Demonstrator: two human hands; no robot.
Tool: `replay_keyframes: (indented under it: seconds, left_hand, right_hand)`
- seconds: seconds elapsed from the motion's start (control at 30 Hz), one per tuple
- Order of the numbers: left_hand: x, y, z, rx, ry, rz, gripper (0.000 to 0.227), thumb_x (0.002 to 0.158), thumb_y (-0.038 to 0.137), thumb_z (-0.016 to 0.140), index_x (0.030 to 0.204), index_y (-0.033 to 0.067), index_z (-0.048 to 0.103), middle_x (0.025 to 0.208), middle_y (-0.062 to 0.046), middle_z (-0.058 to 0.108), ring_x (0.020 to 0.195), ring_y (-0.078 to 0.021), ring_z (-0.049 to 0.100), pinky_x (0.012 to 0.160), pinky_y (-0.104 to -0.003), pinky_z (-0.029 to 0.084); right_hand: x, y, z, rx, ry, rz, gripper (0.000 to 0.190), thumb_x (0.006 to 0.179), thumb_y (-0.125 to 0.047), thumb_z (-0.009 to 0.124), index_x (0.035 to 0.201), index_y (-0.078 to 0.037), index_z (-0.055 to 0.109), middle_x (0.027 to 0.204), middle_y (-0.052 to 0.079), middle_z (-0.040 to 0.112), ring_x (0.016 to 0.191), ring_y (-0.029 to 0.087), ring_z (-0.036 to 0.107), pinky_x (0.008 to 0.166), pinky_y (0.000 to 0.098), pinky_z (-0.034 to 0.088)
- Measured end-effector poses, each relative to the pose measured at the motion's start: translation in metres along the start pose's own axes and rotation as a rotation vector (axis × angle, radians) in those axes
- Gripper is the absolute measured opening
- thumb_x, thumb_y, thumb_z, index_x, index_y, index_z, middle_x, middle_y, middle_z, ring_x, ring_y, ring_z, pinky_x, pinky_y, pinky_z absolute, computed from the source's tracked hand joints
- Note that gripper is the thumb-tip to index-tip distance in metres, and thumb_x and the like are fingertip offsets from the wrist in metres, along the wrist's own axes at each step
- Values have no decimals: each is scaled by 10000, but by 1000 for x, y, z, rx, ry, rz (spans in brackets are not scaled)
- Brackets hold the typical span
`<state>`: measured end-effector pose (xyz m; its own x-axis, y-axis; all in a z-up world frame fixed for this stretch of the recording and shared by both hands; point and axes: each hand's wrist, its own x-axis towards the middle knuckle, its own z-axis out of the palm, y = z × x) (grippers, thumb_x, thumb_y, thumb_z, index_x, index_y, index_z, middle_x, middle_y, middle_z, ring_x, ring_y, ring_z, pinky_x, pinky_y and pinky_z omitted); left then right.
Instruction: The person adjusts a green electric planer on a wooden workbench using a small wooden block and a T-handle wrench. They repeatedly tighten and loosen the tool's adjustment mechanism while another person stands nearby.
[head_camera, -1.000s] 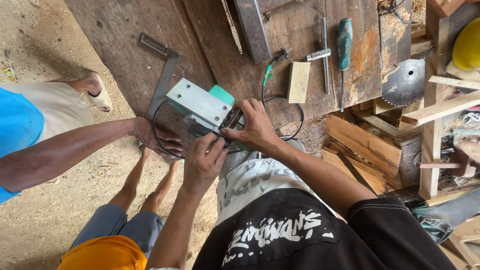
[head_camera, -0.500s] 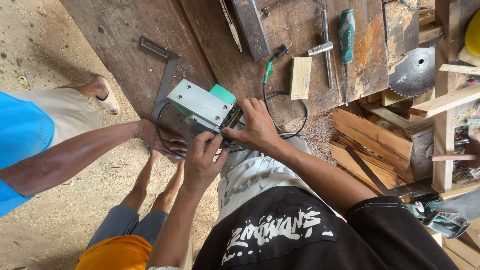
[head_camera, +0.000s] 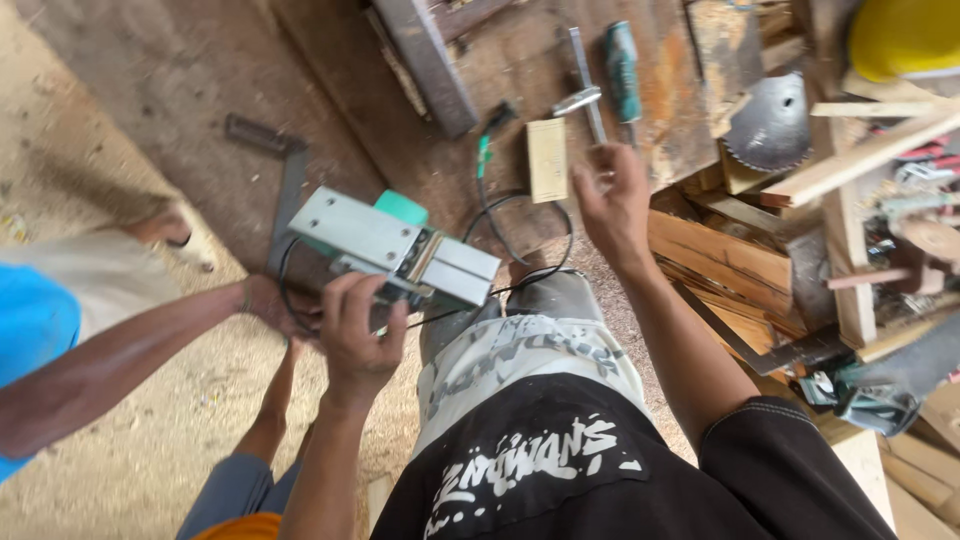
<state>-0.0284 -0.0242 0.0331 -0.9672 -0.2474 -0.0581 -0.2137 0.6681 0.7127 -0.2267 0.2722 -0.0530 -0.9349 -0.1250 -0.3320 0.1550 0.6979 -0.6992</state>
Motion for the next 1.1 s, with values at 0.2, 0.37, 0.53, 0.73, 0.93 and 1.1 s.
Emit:
replay_keyframes:
  seconds: [0.2,0.37,0.53,0.73,0.93,1.1]
  left_hand:
    - [54,46,38,22,-2,166,154,971,112,677,1112,59,644,1098,-135,654,1030,-304,659,900,-412,570]
    - [114,89,153,152,-400,-139,388,955,329,716,1183,45,581,1079,-163,614,959,-379,652,764,-533,530]
    - [134,78,229,793,-471,294,513,840,200,667,1339,220,548,1549,-97,410,1069,-258,617,765,-428,512]
    - [149,46,230,897,-581,663,371,922,225,604,1292,226,587,1580,-52,432,1081,-215,609,793,-403,496]
    - [182,80,145,384,-681,711,463,947,267,628,1373,105,550,1308,-78,615,1191,-271,651,933,-453,540]
    - [176,101,43,84,-882,594,565,809,348,760,1243,22,602,1154,-152,651,1042,-324,641,941,-444,530]
  right_hand:
    - [45,82,-34,-410,277,-88,407,891,-183,776,1188,-5,561,1131,177,591,1090,289,525,933,473,479]
    - [55,108,-22,-290,97,10,357,930,-222,698,1138,3,516,991,177,598,929,328,578,795,491,480]
    - [63,121,-21,-255,56,-74,184,1027,-175,633,1010,-37,512,919,178,588,825,327,579,730,491,483]
    - [21,117,-40,176,-24,282,86,1050,-112,510,1010,-47,470,822,68,543,678,170,536,543,362,443]
    - [-86,94,-42,897,36,567,124,1065,-143,513,968,-89,459,689,-20,428,483,71,371,407,256,282]
    - [-174,68,-7,1122,197,560,115,1068,-129,491,958,-98,479,723,-15,481,494,68,412,417,234,304]
